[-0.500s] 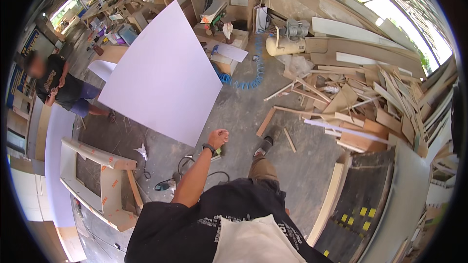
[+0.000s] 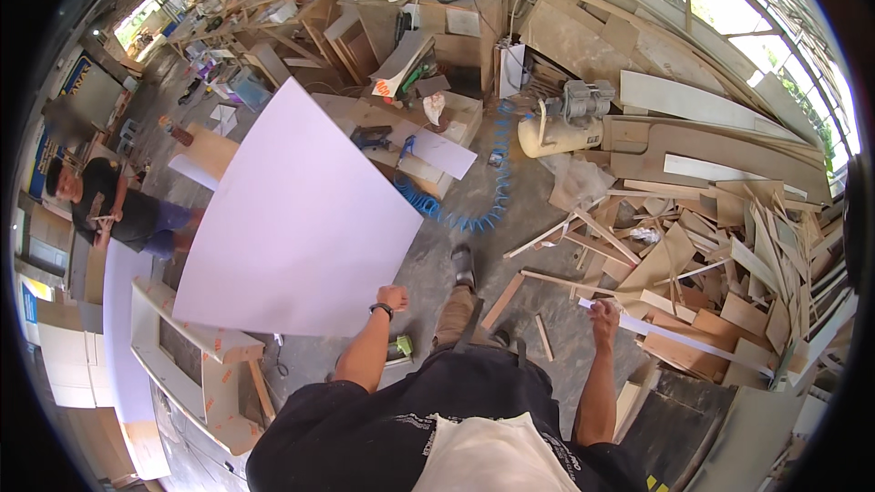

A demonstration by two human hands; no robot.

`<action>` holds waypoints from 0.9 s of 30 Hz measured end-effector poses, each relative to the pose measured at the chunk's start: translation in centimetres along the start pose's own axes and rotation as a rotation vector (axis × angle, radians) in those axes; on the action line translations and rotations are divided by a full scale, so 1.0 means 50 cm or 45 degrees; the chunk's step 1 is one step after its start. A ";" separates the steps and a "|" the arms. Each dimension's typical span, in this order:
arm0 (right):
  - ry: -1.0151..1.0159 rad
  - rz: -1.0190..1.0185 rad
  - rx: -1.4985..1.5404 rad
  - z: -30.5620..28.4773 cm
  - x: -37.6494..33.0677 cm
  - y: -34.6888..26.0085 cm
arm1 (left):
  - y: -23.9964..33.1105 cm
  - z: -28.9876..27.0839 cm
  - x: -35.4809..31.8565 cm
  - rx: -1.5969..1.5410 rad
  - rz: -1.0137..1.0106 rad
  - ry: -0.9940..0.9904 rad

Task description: The person pours a brown liquid finish from a plastic bottle onto a small wooden block and then uses the block to spread the finish over the surface of a large, curved wooden object. The person kneels on the floor while working on the object.

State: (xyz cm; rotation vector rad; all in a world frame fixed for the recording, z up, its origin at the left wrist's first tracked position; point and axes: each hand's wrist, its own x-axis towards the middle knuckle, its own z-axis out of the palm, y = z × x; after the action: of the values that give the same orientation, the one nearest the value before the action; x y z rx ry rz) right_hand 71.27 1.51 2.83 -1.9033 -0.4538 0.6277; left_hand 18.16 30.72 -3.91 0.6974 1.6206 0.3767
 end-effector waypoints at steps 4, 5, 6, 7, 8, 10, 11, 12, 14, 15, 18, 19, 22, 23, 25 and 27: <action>-0.065 0.144 -0.285 0.066 0.044 0.058 | 0.188 0.050 0.213 0.138 -0.015 0.082; -0.074 0.236 -0.387 0.086 0.028 0.067 | 0.246 0.077 0.272 0.107 -0.009 0.091; -0.115 0.113 -0.438 0.082 0.000 0.194 | 0.304 0.101 0.325 0.085 -0.016 0.093; -0.223 0.370 -0.583 0.102 -0.035 0.174 | 0.372 0.125 0.390 0.061 0.005 0.104; -0.313 0.420 -0.735 0.103 -0.070 0.190 | 0.442 0.145 0.467 0.185 0.072 0.102; -0.545 0.688 -1.111 0.111 -0.140 0.174 | 0.501 0.182 0.607 0.461 0.166 0.091; -0.515 0.779 -1.078 0.135 -0.138 0.152 | 0.564 0.219 0.675 0.859 0.522 0.145; -0.490 0.889 -1.056 0.157 -0.145 0.128 | 0.596 0.257 0.740 1.260 0.862 0.188; -0.491 1.008 -0.954 0.228 -0.121 0.068 | 0.691 0.219 0.906 1.347 1.041 0.404; -0.334 1.092 -0.966 0.239 -0.117 0.040 | 0.802 0.387 0.871 0.983 0.803 0.215; -0.316 1.189 -0.917 0.281 -0.077 -0.033 | 0.873 0.414 1.024 0.609 0.597 0.451; -0.287 1.221 -0.909 0.295 -0.066 -0.052 | 0.896 0.439 1.057 0.550 0.522 0.456; -0.258 1.278 -0.887 0.344 -0.021 -0.088 | 0.921 0.471 1.176 0.563 0.690 0.681; -0.231 1.299 -0.884 0.351 -0.011 -0.103 | 0.942 0.489 1.197 0.508 0.847 0.719; -0.212 1.333 -0.883 0.365 0.003 -0.127 | 0.973 0.495 1.249 -0.022 0.824 0.183; -0.240 1.349 -0.844 0.387 0.019 -0.124 | 0.972 0.452 1.319 -0.499 0.532 -0.300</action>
State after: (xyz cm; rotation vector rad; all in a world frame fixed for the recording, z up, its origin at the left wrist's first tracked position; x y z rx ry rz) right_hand 60.02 18.43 1.98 -2.6914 0.3511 1.4787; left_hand 47.96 106.11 -29.50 0.7431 1.1273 0.8568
